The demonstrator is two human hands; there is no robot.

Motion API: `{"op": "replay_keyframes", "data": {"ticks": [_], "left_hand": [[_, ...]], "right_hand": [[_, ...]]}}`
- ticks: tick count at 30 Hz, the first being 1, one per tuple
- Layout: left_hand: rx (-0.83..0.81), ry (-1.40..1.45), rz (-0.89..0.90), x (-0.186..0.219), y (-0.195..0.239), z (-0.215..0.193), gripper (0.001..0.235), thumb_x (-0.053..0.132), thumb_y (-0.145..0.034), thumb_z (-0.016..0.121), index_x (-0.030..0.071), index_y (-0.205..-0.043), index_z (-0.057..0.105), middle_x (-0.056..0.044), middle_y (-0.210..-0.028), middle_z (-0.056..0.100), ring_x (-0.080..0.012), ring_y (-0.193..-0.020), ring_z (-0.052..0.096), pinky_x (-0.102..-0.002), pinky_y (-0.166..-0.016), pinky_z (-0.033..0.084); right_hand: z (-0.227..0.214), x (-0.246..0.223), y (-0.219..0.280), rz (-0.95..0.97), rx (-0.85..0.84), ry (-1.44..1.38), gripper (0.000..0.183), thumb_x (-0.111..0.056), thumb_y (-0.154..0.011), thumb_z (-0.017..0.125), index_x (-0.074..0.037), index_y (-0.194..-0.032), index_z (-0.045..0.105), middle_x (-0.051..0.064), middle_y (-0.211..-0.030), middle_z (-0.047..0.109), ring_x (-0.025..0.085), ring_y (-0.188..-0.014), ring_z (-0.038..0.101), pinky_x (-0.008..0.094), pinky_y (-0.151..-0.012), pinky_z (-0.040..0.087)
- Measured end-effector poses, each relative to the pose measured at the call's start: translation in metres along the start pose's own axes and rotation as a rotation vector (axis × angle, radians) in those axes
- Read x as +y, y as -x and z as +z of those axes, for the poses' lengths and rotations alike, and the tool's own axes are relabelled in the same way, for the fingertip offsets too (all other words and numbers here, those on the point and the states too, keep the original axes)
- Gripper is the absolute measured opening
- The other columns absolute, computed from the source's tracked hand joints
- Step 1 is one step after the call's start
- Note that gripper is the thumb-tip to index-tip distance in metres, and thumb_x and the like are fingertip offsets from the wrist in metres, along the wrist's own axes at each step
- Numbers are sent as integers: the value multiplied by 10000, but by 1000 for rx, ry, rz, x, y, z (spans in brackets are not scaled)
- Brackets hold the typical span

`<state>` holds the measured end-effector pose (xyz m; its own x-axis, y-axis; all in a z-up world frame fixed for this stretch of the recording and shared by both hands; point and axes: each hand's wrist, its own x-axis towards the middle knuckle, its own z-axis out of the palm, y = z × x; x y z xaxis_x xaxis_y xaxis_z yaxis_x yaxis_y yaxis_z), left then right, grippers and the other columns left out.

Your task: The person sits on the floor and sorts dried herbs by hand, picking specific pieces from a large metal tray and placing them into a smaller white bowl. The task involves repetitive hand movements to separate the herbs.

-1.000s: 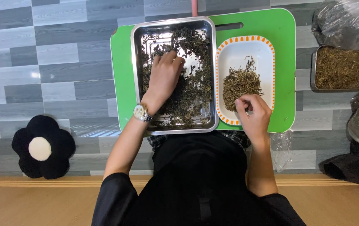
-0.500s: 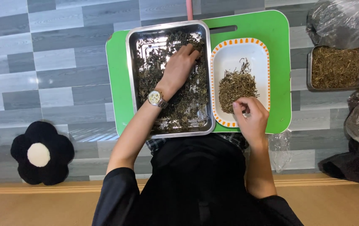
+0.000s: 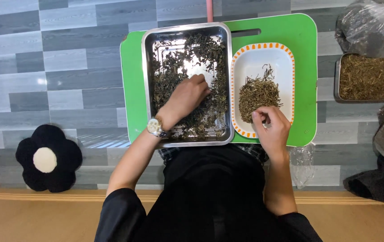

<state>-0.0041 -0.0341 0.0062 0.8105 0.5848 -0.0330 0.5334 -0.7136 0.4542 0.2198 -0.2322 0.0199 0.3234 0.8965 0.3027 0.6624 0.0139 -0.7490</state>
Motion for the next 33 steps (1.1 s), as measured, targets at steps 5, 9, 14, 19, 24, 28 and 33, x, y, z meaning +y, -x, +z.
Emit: {"op": "replay_keyframes", "data": {"ticks": [5,9,14,19,24,28,33], "left_hand": [[153,-76,-95,-59,-3,-37,111,118,-936,733,44,-1011,699,-169,-975,644,-389,-889,693,-454,-713,593],[86,-106,-331,-80,-24,-37,544,260,-921,765,58,-1382,556,-276,-1423,446,-432,-1270,483,-513,-1080,475],[-143,-206,-318,-38,-40,-10,842,539,-979,636,192,-1639,245,-210,-1656,41,-491,-1481,131,-633,-1201,199],[-131,-147,-172,8,-7,-7,599,442,-1037,575,80,-1508,504,-261,-1610,302,-449,-1473,341,-613,-1186,318],[149,-473,53,-31,26,30,159,218,-919,705,170,-1068,674,-26,-1015,643,-222,-1049,632,-360,-856,499],[235,-432,25,-21,2,-3,171,120,-930,690,129,-1083,615,-55,-1018,618,-248,-1035,638,-384,-870,494],[31,-186,-179,10,-60,-13,664,381,-1009,719,156,-1560,424,-258,-1575,356,-450,-1464,360,-621,-1168,350]], "right_hand": [[-1,-5,-2,-8,-10,-6,93,-59,-1019,731,-39,-932,703,84,-751,657,235,-680,640,334,-581,498],[0,-28,-8,45,-13,57,85,47,-919,762,46,-957,687,101,-824,658,168,-670,544,278,-610,447],[3,-26,-5,54,-42,55,85,43,-926,763,46,-973,692,105,-843,662,166,-679,553,273,-617,462],[-1,-12,-2,-16,-44,38,116,-108,-1052,723,-42,-960,700,89,-776,657,261,-693,643,361,-588,503],[2,-2,4,-15,-37,39,107,-101,-1037,734,-46,-949,706,84,-772,659,252,-689,643,356,-596,512],[10,-5,2,-21,-44,25,108,-100,-1032,730,-52,-940,699,86,-769,660,253,-696,648,350,-591,509],[7,-14,-1,-46,-53,15,111,-116,-1041,723,-53,-950,713,85,-784,674,257,-709,654,354,-597,503]]}}
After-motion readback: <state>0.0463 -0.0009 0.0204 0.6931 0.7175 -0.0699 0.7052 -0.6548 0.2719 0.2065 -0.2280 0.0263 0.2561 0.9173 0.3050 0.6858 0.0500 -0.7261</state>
